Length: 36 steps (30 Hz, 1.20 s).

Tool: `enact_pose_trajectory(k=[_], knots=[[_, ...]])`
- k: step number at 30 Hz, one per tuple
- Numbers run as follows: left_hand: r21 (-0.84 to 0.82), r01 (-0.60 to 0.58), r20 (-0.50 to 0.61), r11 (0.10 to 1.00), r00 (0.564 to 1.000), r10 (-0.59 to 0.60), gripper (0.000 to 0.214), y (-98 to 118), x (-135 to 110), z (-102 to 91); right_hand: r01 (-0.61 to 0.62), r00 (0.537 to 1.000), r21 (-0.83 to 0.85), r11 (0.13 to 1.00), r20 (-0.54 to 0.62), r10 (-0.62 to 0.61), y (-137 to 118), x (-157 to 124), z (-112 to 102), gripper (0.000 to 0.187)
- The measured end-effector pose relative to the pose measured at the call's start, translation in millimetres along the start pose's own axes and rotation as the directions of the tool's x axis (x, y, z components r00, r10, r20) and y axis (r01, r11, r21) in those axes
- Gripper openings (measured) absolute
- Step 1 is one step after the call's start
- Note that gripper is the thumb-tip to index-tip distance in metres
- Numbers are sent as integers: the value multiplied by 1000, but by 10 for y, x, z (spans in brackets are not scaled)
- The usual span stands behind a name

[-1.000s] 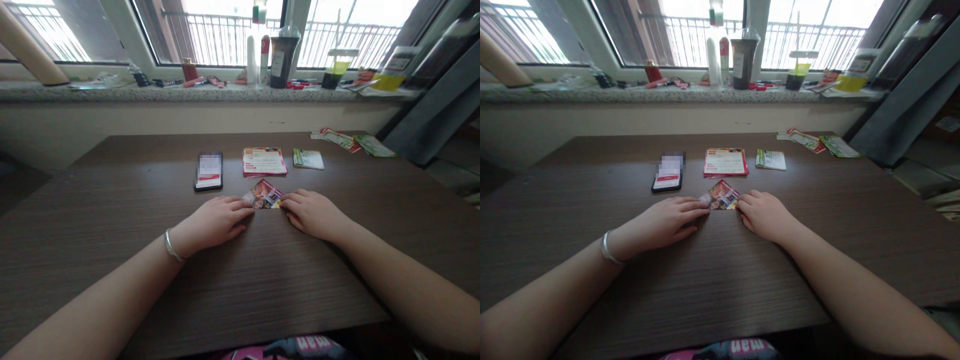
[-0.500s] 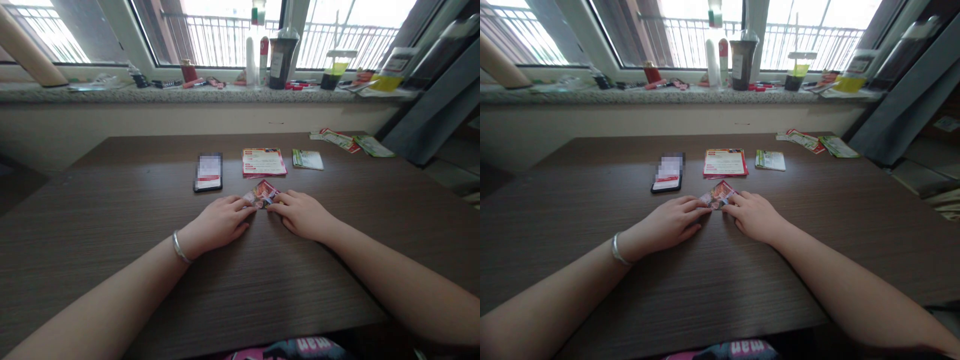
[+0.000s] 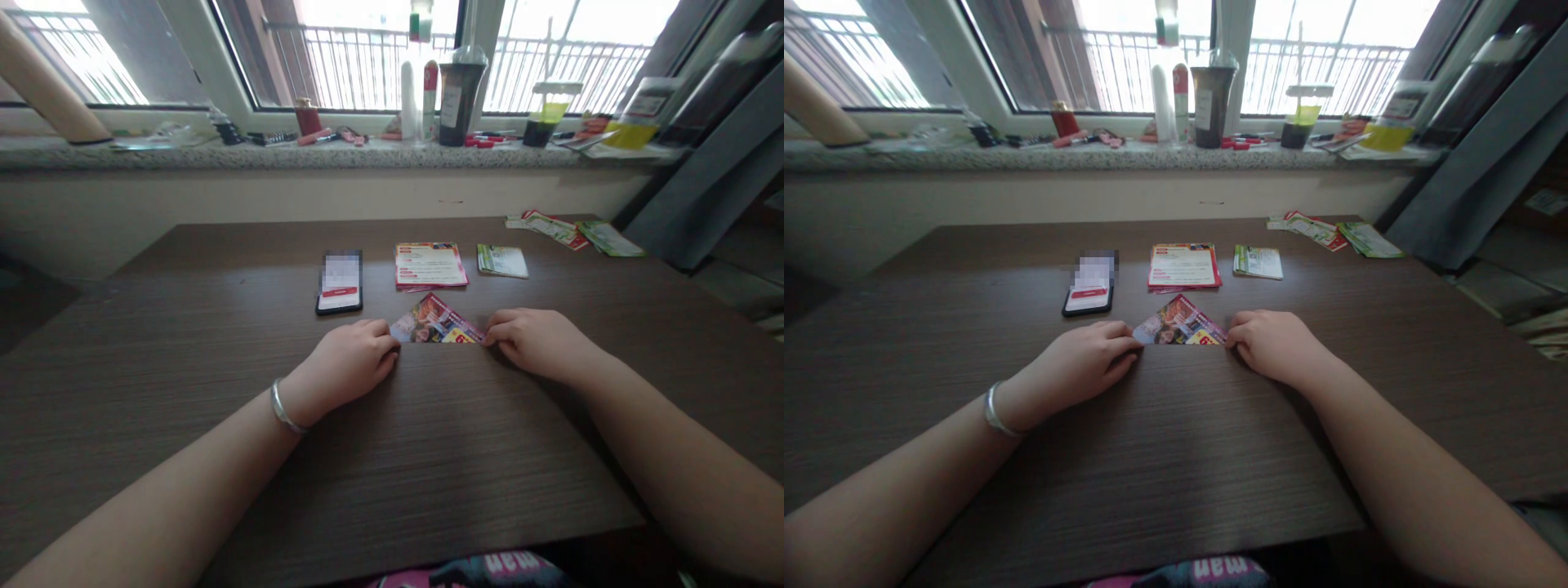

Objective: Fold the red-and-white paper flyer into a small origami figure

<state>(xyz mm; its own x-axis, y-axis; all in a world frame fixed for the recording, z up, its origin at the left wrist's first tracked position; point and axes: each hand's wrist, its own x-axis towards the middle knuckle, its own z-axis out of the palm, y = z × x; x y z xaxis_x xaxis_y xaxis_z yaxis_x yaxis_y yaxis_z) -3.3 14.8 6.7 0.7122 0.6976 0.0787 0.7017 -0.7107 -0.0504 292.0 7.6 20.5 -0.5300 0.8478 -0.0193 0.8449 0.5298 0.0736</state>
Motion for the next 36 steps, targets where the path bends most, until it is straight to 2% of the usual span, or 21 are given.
enact_pose_trajectory(k=[11,15,19,22,25,29,33,36], knots=[[-8,8,-12,1000,1000,-8,25,-7,-15,-2,-71,995,-81,994,58,76,172,-24,11,28],[-3,-28,-41,1000,999,28,24,15,8,-31,-90,995,-13,996,-49,89,67,28,50,29],[-53,-99,-63,994,993,96,25,71,19,-63,34,978,86,996,-206,-15,-212,101,108,33],[-120,-162,-56,979,986,157,24,124,13,-82,102,968,97,990,-237,-77,-369,149,152,34],[-208,-189,-69,960,982,178,22,157,4,-89,132,962,112,985,-255,-100,-407,179,184,33],[-278,-140,-151,950,983,100,28,145,2,-55,155,960,164,974,-258,-109,-375,182,189,29],[-235,-42,-172,971,985,0,37,89,16,22,172,965,237,956,-234,-116,-367,181,169,26],[-184,-43,-176,982,984,10,39,49,23,65,154,970,278,948,-224,-92,-364,182,156,28]])
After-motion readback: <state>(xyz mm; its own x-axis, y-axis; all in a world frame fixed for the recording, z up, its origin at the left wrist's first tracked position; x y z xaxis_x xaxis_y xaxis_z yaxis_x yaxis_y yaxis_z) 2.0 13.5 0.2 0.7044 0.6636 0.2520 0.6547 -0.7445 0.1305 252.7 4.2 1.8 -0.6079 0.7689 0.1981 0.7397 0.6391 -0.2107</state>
